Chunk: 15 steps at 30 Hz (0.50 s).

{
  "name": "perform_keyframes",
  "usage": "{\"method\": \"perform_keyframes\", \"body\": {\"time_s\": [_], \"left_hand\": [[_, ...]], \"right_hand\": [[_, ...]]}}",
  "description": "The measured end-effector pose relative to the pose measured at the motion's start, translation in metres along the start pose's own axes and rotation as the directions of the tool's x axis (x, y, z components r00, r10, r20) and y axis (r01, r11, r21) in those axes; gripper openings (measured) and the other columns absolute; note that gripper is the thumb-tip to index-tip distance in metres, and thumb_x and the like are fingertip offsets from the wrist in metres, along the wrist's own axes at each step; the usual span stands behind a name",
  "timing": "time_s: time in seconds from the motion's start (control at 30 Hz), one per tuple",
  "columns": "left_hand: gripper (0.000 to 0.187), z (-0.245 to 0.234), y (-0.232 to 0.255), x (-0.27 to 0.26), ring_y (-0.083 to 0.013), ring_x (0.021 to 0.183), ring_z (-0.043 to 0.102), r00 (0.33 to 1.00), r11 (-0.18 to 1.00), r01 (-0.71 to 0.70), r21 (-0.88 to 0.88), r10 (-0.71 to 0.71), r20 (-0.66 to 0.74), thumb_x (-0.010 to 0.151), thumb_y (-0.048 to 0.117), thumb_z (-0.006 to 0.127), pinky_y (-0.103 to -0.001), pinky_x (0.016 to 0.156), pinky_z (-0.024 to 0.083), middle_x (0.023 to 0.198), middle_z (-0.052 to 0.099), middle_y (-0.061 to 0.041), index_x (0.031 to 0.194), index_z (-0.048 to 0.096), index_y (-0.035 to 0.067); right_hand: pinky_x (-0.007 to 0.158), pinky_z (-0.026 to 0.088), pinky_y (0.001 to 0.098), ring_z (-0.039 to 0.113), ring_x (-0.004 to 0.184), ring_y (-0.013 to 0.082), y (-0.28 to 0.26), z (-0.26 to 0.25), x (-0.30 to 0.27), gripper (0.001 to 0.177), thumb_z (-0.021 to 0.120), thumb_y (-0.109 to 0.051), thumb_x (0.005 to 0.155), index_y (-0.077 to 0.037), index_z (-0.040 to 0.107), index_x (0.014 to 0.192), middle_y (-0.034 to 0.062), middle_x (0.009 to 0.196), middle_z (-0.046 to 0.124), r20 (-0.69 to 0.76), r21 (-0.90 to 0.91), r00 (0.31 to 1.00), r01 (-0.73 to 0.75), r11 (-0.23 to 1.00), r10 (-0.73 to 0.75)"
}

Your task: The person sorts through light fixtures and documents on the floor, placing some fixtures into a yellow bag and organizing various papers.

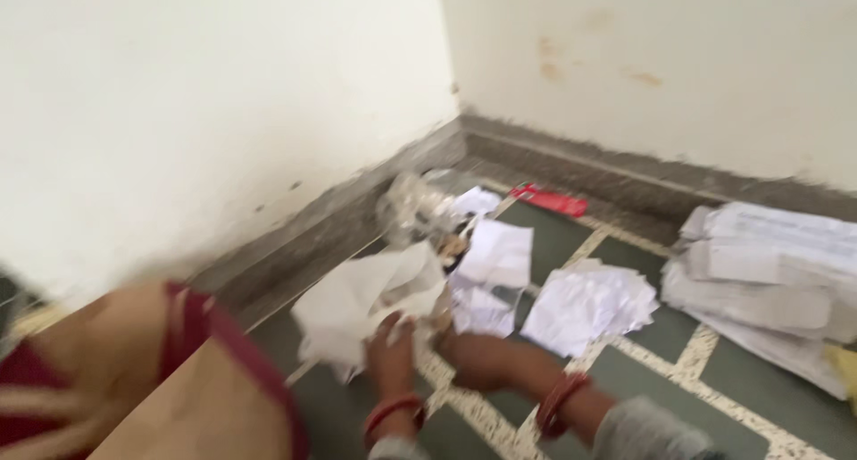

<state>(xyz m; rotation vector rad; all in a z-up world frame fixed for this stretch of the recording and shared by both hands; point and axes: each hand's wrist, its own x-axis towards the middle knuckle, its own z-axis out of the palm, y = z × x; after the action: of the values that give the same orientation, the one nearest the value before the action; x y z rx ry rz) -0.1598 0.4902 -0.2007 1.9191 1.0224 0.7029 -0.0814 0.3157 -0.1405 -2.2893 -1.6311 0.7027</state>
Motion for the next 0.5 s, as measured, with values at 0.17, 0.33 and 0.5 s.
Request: {"method": "perform_keyframes", "body": {"time_s": [0.17,0.33,0.5], "left_hand": [[0.047,0.018,-0.026,0.023,-0.0482,0.144,0.032,0.994,0.962,0.061,0.267,-0.034,-0.104,0.088,0.062,0.067,-0.061,0.116,0.019,0.144,0.054,-0.024,0.126,0.074,0.035],[0.057,0.034,-0.038,0.046,-0.0353,0.11,0.068,0.98,0.758,0.189,-0.624,-0.19,0.065,0.087,0.041,0.077,-0.046,0.093,0.053,0.119,0.074,-0.023,0.122,0.069,-0.004],[0.044,0.015,-0.009,0.03,-0.0296,0.083,0.066,0.936,0.909,0.318,-0.267,-0.256,0.244,0.078,0.017,0.079,-0.04,0.073,0.052,0.099,0.072,-0.018,0.114,0.07,-0.006]], "right_hand": [[0.114,0.038,0.0462,0.039,0.143,0.0405,0.01,0.035,-0.005,0.086,0.072,-0.024,0.087,0.004,0.03,0.156,0.0218,0.166,0.026,-0.15,0.046,0.981,0.133,0.99,-0.125],[0.116,0.036,0.0456,0.038,0.145,0.0412,0.038,0.036,-0.007,0.085,0.069,-0.028,0.088,0.004,0.029,0.156,0.0225,0.168,0.024,-0.179,0.151,0.984,0.023,0.988,0.004],[0.119,0.031,0.0461,0.03,0.15,0.0405,0.045,0.015,-0.024,0.099,0.075,-0.022,0.081,0.003,0.02,0.159,0.0253,0.162,0.029,-0.592,0.022,0.805,-0.049,0.999,0.052]]}}
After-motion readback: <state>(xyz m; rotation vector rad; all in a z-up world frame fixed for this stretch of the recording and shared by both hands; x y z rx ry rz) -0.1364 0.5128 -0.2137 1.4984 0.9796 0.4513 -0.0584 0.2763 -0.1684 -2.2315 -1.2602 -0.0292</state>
